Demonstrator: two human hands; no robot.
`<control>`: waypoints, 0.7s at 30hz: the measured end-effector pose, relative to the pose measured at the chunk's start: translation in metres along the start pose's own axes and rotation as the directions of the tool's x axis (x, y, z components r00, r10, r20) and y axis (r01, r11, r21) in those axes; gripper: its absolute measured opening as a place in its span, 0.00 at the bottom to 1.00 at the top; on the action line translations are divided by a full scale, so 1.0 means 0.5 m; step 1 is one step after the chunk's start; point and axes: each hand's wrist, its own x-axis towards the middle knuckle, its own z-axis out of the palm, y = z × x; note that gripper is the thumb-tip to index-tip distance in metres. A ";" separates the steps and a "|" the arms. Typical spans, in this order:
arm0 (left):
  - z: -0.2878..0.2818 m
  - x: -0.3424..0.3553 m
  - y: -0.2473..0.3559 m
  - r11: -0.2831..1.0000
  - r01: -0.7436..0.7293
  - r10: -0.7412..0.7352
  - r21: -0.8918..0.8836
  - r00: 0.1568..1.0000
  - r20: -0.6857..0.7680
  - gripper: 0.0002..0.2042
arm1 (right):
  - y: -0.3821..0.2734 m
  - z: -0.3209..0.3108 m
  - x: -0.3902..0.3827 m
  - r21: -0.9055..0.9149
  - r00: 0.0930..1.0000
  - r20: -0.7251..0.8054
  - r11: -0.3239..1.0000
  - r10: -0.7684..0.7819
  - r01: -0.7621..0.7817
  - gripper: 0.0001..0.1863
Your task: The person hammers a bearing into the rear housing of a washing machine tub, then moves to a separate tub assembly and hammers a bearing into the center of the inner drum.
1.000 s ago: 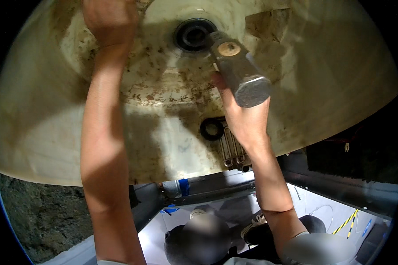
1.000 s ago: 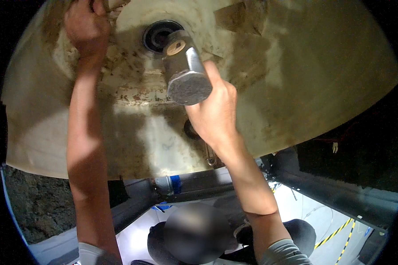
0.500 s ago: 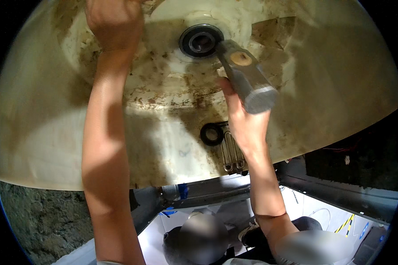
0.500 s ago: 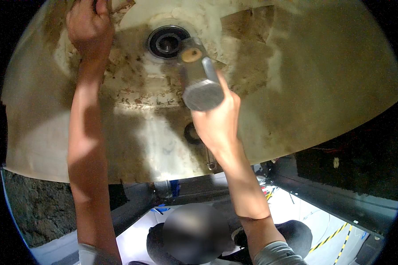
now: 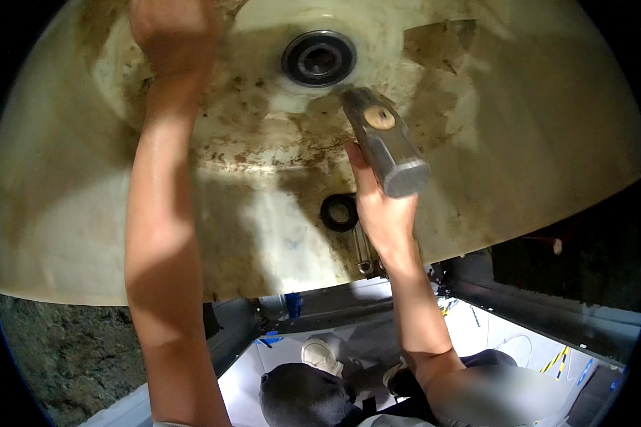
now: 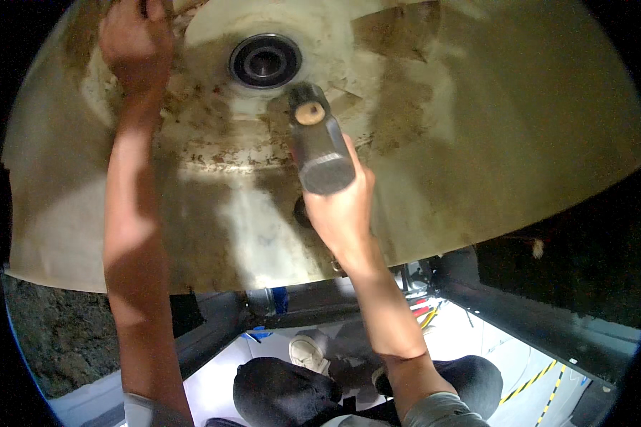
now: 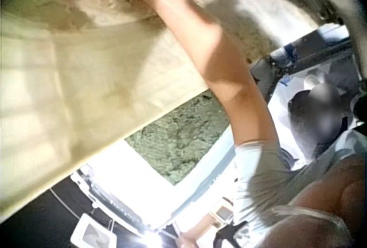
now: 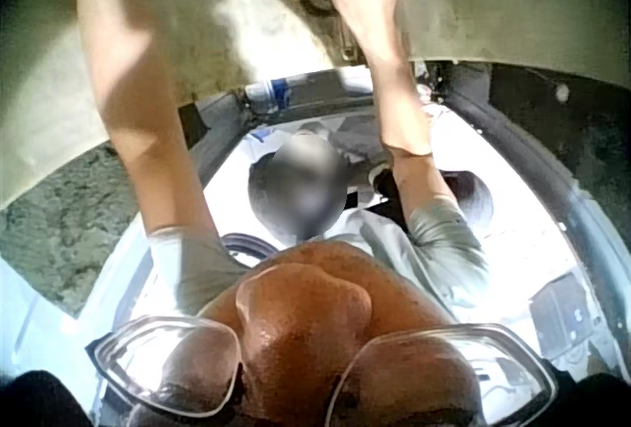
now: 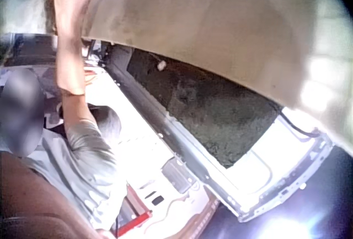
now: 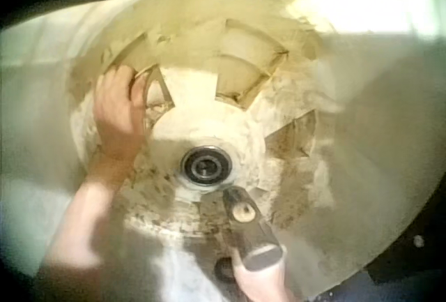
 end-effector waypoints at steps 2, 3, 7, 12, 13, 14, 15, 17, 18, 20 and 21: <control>0.003 0.004 0.003 0.999 0.002 -0.003 -0.037 1.000 -0.014 0.06 | -0.001 -0.009 -0.026 -0.027 0.993 0.036 0.994 0.110 -0.110 0.15; 0.005 0.006 0.003 0.999 0.001 -0.002 -0.053 1.000 -0.024 0.07 | 0.001 -0.014 -0.037 -0.040 0.985 0.054 0.986 0.162 -0.160 0.14; 0.001 0.000 -0.015 1.000 0.027 -0.027 0.002 1.000 -0.011 0.07 | 0.017 -0.026 -0.076 -0.071 0.979 0.142 0.988 0.145 -0.136 0.13; 0.017 0.000 0.002 0.995 0.068 -0.059 0.069 0.992 -0.114 0.07 | 0.018 -0.052 -0.091 -0.099 0.973 0.196 0.989 0.123 -0.105 0.13; 0.012 0.003 -0.003 0.994 0.089 -0.083 0.065 0.993 -0.086 0.07 | 0.017 -0.052 -0.092 -0.109 0.972 0.191 0.987 0.138 -0.119 0.13; 0.003 0.006 0.003 0.993 0.109 -0.106 0.053 0.993 -0.053 0.07 | 0.017 -0.055 -0.092 -0.121 0.971 0.180 0.983 0.159 -0.139 0.12; -0.001 0.009 0.006 0.991 0.129 -0.129 0.041 0.992 -0.020 0.08 | 0.014 -0.054 -0.087 -0.111 0.977 0.162 0.987 0.138 -0.121 0.12; 0.004 0.010 0.003 0.989 0.131 -0.131 0.069 0.991 -0.002 0.07 | 0.007 -0.053 -0.079 -0.093 0.987 0.126 0.992 0.101 -0.090 0.11; 0.007 0.009 0.003 0.988 0.134 -0.135 0.081 0.991 0.010 0.07 | 0.015 -0.060 -0.077 -0.090 0.985 0.144 0.992 0.095 -0.083 0.11; 0.007 0.008 0.014 0.985 0.131 -0.131 0.116 0.991 -0.007 0.08 | 0.016 -0.059 -0.070 -0.070 0.973 0.140 0.982 0.186 -0.178 0.11; 0.006 0.009 0.018 0.983 0.129 -0.129 0.133 0.992 -0.015 0.08 | 0.015 -0.059 -0.066 -0.061 0.963 0.137 0.972 0.232 -0.226 0.11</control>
